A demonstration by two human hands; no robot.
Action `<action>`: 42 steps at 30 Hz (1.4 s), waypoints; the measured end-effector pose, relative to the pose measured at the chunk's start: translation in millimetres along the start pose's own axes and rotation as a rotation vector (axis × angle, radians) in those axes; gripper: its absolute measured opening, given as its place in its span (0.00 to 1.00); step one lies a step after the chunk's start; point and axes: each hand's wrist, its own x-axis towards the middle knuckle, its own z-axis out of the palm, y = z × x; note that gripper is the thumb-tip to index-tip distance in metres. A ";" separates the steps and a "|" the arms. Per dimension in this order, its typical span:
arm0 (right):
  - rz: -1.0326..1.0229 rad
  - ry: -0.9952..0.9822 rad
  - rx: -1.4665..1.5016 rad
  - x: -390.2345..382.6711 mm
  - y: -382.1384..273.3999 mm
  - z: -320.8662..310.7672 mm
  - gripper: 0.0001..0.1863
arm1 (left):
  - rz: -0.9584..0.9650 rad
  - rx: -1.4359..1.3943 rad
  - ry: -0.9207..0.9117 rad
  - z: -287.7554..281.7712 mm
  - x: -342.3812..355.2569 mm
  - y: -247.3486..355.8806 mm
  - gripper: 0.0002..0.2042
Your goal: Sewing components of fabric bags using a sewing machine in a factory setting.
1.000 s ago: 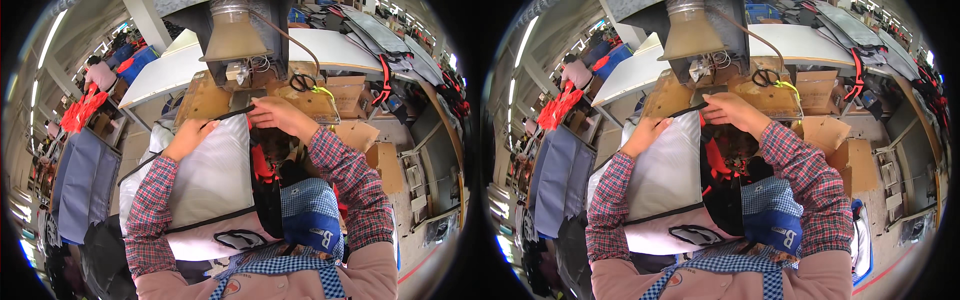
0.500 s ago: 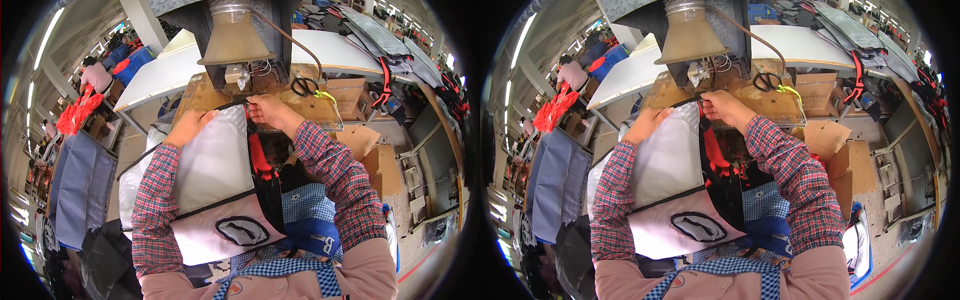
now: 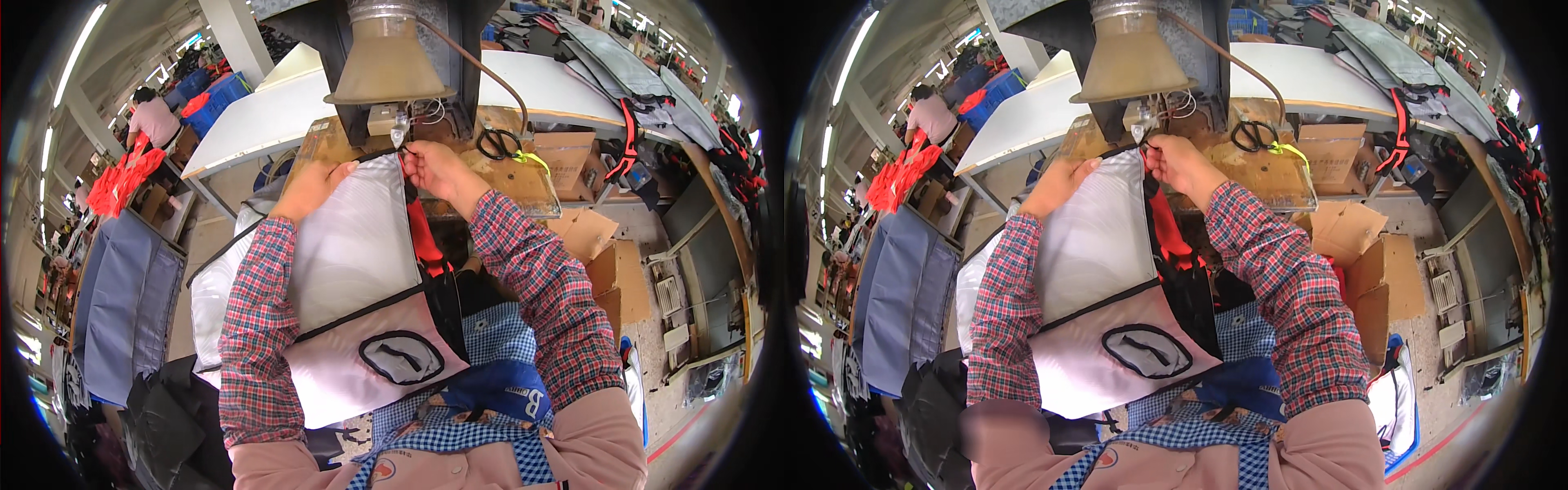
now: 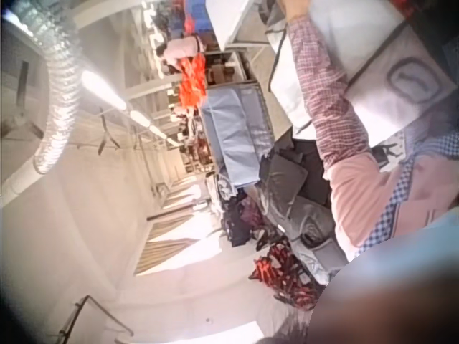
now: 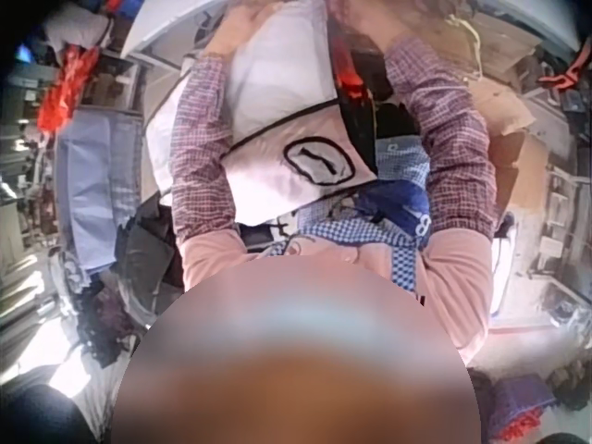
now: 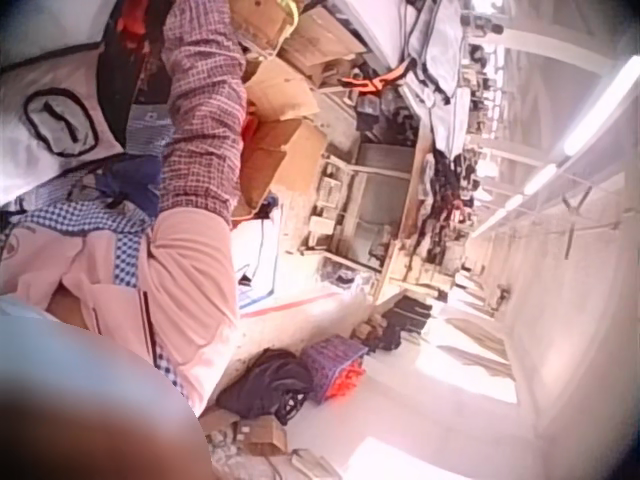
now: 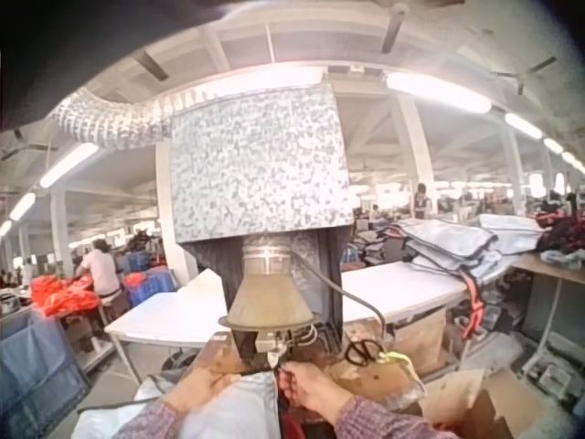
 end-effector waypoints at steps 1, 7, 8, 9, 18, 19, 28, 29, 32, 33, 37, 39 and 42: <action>-0.006 0.014 0.009 0.1 0.3 0.9 0.10 | -0.002 -0.003 -0.001 -0.5 0.4 0.5 0.27; -0.037 0.064 0.037 1.0 3.0 6.4 0.09 | -0.025 0.000 0.018 -1.2 3.1 0.6 0.27; -0.047 0.039 0.034 1.2 3.6 7.9 0.09 | -0.042 -0.015 0.006 -1.5 3.1 0.4 0.27; -0.057 0.085 0.052 1.2 4.5 9.1 0.10 | -0.067 -0.031 -0.011 -1.8 3.3 0.1 0.27; -0.119 0.115 0.211 -3.3 -4.6 8.9 0.08 | 0.019 -0.005 0.094 -1.7 1.3 -3.6 0.26; -0.159 0.147 0.324 -8.1 -9.6 6.6 0.08 | 0.020 -0.005 0.095 -2.9 -0.5 -3.7 0.26; -0.410 -0.212 -1.125 -141.2 -9.8 -16.7 0.25 | -0.015 0.038 0.198 -62.0 -83.7 54.9 0.21; -0.682 -0.251 -1.120 -153.3 -0.7 -7.7 0.30 | 0.077 0.066 0.244 -71.8 -98.1 70.8 0.19; -0.791 -0.230 -1.235 -183.3 3.3 8.5 0.25 | 0.199 0.204 0.307 -101.4 -134.8 123.6 0.15; -0.756 -0.288 -1.282 -190.4 0.6 10.2 0.25 | 0.294 0.243 0.377 -108.7 -143.2 142.5 0.15; -0.941 0.066 -1.415 -232.6 -2.1 -13.8 0.13 | 0.443 0.333 0.538 -138.0 -167.8 212.2 0.14; -0.877 0.051 -1.366 -254.6 3.4 -31.3 0.13 | 0.502 0.367 0.631 -147.2 -175.7 245.7 0.14; -0.832 0.049 -1.378 -284.9 11.9 -50.3 0.13 | 0.674 0.113 0.634 -142.6 -183.3 285.9 0.17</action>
